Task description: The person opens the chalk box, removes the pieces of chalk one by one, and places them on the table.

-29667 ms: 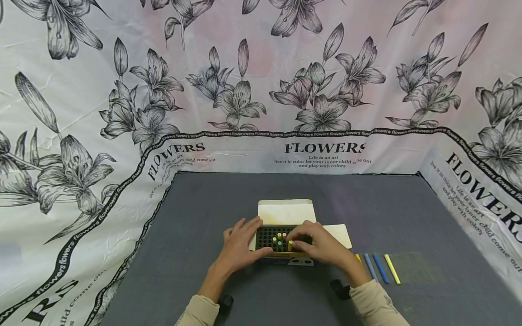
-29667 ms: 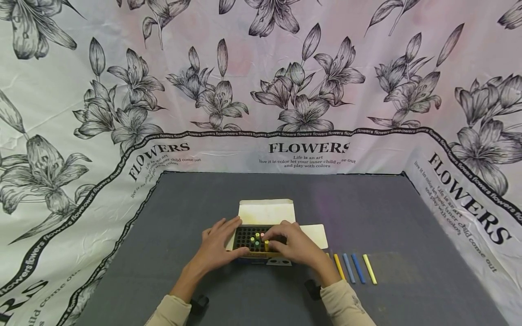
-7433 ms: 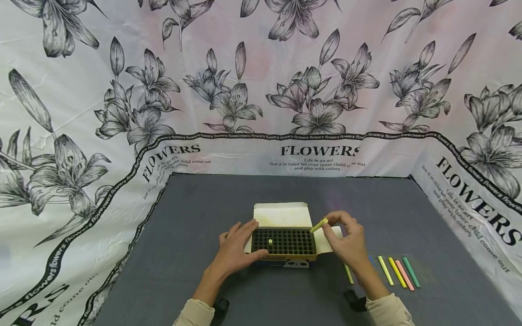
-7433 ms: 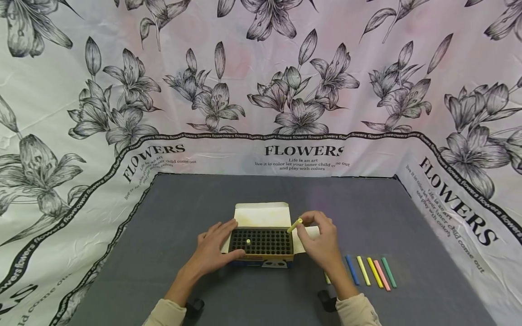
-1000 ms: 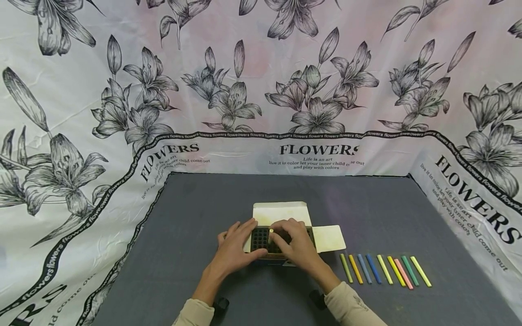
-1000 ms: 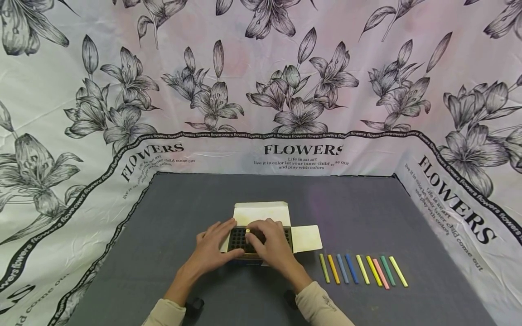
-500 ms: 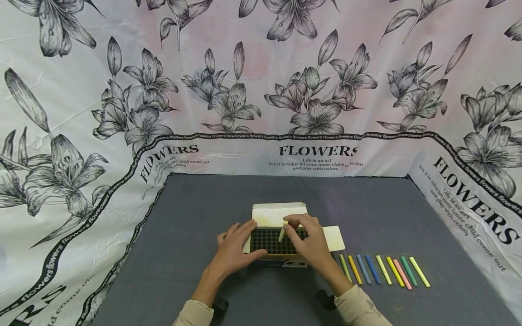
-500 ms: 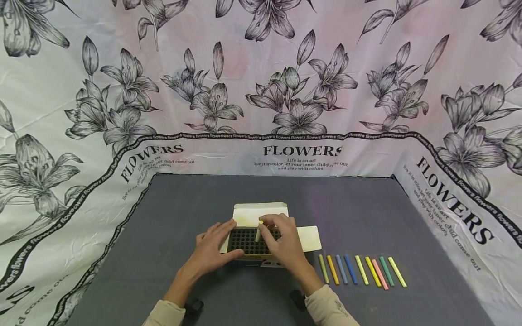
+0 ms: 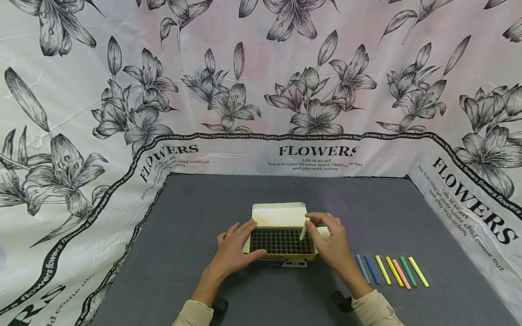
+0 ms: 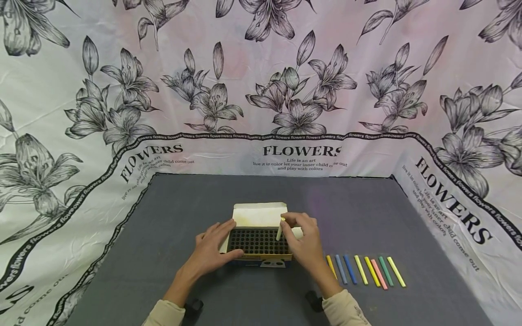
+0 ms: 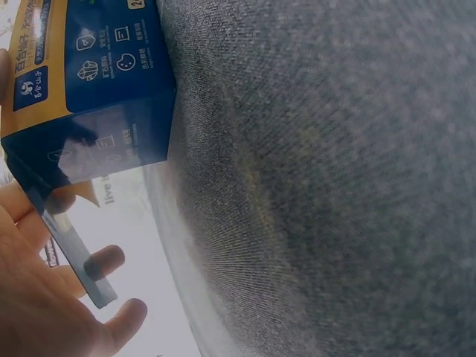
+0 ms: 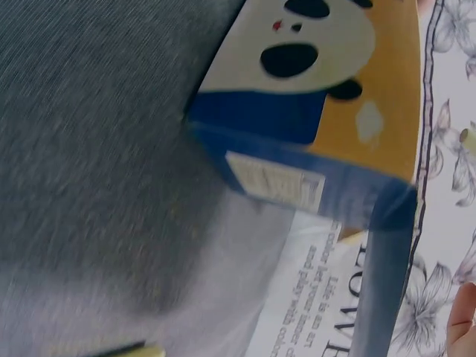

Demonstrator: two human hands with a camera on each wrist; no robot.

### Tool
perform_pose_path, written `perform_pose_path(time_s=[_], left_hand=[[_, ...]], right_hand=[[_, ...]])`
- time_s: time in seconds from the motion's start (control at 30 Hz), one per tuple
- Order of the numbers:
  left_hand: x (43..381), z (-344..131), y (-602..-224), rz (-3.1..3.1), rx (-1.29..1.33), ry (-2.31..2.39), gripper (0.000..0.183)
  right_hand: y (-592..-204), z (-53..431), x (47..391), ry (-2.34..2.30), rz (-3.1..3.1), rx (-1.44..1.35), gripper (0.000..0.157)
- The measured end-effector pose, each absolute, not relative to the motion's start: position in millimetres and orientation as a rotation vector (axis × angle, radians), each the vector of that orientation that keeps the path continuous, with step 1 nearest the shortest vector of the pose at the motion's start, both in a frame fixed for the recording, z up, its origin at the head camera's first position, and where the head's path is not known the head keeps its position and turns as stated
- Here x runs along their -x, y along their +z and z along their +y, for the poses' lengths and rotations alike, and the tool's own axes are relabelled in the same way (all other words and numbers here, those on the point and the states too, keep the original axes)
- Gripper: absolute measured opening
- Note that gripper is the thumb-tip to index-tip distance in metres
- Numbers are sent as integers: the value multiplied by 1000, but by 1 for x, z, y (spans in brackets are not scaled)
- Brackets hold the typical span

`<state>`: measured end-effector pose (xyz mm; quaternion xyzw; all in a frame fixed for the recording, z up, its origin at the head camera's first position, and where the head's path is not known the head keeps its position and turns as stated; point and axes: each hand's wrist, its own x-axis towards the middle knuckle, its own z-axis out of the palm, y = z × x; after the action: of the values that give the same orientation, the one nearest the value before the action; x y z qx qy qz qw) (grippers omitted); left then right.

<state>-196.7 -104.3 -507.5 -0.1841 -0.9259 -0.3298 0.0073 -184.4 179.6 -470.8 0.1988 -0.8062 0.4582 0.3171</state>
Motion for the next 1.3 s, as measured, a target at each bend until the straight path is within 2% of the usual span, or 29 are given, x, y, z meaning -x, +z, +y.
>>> perform_pose_path(time_s=[0.63,1.13,1.3], left_hand=[[197,-103,-505,-2896,569,-1029,85],[197,-103,-508,-2911,551,-1027,85],[196,-103,-507,-2918,551,-1026,86]], right_hand=[[-476,240,174,1133,-2045,-388,26],[-479,324,149,1057,-2026,-99,18],[-477,356,138,1005,-2010,85,19]])
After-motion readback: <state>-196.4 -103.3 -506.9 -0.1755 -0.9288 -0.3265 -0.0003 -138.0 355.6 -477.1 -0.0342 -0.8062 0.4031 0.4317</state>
